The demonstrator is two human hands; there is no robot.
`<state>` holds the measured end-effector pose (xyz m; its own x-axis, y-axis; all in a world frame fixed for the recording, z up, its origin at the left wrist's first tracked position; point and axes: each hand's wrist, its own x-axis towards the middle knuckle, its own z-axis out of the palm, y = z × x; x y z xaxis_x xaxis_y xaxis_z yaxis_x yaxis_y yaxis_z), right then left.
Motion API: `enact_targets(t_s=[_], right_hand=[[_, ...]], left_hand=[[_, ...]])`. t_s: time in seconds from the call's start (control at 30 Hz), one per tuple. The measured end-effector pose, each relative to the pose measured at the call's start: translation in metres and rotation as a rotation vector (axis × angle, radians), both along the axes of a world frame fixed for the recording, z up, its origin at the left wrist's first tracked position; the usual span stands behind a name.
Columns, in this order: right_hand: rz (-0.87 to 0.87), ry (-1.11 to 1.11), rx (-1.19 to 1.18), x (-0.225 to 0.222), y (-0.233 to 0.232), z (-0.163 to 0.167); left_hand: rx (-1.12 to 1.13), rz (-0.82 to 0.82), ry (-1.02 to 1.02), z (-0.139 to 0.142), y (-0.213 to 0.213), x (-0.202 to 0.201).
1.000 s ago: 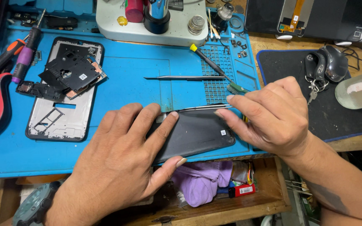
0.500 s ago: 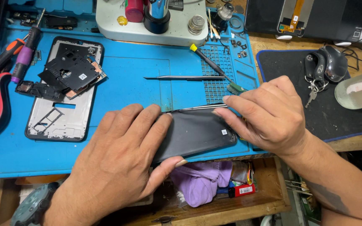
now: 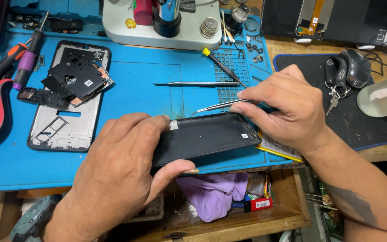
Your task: The person uses tweezers to remove a small white adhesive strip from the back of a smartphone. They then flip the phone over to inspect the camera module and the back cover. Finally, they pick up a disassembled phone chassis and use tweezers to manipulate a small internal circuit board component.
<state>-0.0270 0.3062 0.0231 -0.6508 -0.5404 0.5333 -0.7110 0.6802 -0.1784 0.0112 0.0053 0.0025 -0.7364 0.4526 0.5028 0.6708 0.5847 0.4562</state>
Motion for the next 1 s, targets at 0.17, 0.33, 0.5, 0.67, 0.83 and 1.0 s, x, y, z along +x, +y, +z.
enact_targets(t_s=[0.17,0.33,0.5,0.67,0.83,1.0], right_hand=[[0.03,-0.019,0.021,-0.0015,-0.0044,-0.0017],[0.03,-0.021,0.026,-0.0016,-0.0055,-0.0027],[0.029,-0.024,0.027,-0.0009,-0.0053,-0.0026],[0.026,-0.012,0.023,-0.0005,-0.0062,-0.0037],[0.021,0.006,0.004,0.0019,-0.0044,-0.0027],[0.017,0.061,0.025,0.0048,-0.004,-0.0017]], left_hand=[[-0.079,-0.081,0.053,0.0025,-0.001,-0.0014],[-0.149,-0.12,0.086,0.0026,-0.0005,-0.0001],[-0.216,-0.134,0.09,0.001,0.0007,-0.0012],[-0.271,-0.133,0.112,0.0003,0.0014,-0.0007],[-0.355,-0.117,0.182,-0.0019,0.0036,0.001],[-0.441,-0.083,0.285,-0.0051,0.0051,0.0039]])
